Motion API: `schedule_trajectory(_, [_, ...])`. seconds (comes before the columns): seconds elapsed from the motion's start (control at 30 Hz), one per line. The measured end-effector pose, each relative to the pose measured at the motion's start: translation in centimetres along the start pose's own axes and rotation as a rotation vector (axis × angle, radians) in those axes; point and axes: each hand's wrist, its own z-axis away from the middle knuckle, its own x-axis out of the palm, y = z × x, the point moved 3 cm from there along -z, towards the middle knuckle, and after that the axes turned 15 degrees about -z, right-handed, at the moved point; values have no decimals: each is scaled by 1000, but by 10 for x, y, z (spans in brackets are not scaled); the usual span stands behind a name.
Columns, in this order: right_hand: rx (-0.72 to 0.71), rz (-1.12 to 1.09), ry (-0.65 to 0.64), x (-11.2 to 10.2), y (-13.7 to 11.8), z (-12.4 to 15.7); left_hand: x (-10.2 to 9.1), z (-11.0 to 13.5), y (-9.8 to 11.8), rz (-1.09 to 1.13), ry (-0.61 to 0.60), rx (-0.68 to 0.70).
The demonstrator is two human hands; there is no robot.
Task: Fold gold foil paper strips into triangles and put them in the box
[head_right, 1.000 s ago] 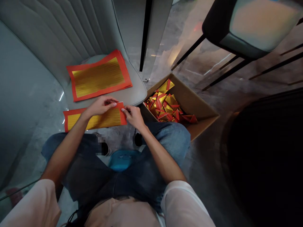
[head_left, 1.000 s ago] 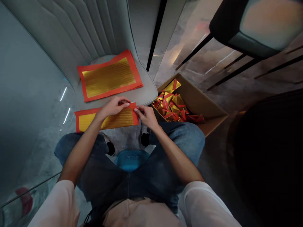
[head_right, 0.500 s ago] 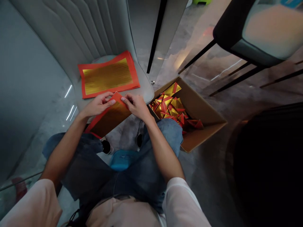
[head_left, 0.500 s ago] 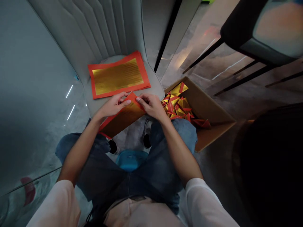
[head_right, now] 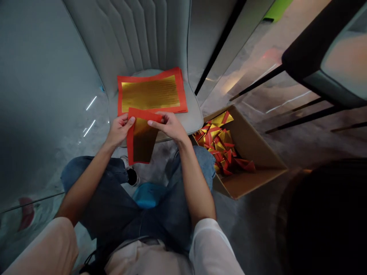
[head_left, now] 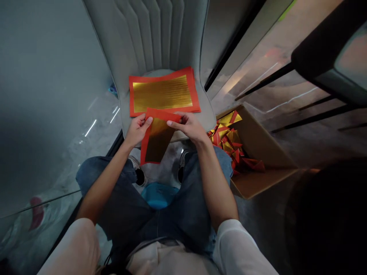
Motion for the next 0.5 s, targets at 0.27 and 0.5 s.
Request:
schedule_trajectory(0.27, [29,6,104,10,17,-14,-13,-1,-12,-98,171,-49])
schedule_trajectory(0.5, [1,-5,166,8,22,-17,-12,1,-14,-137,250,-67])
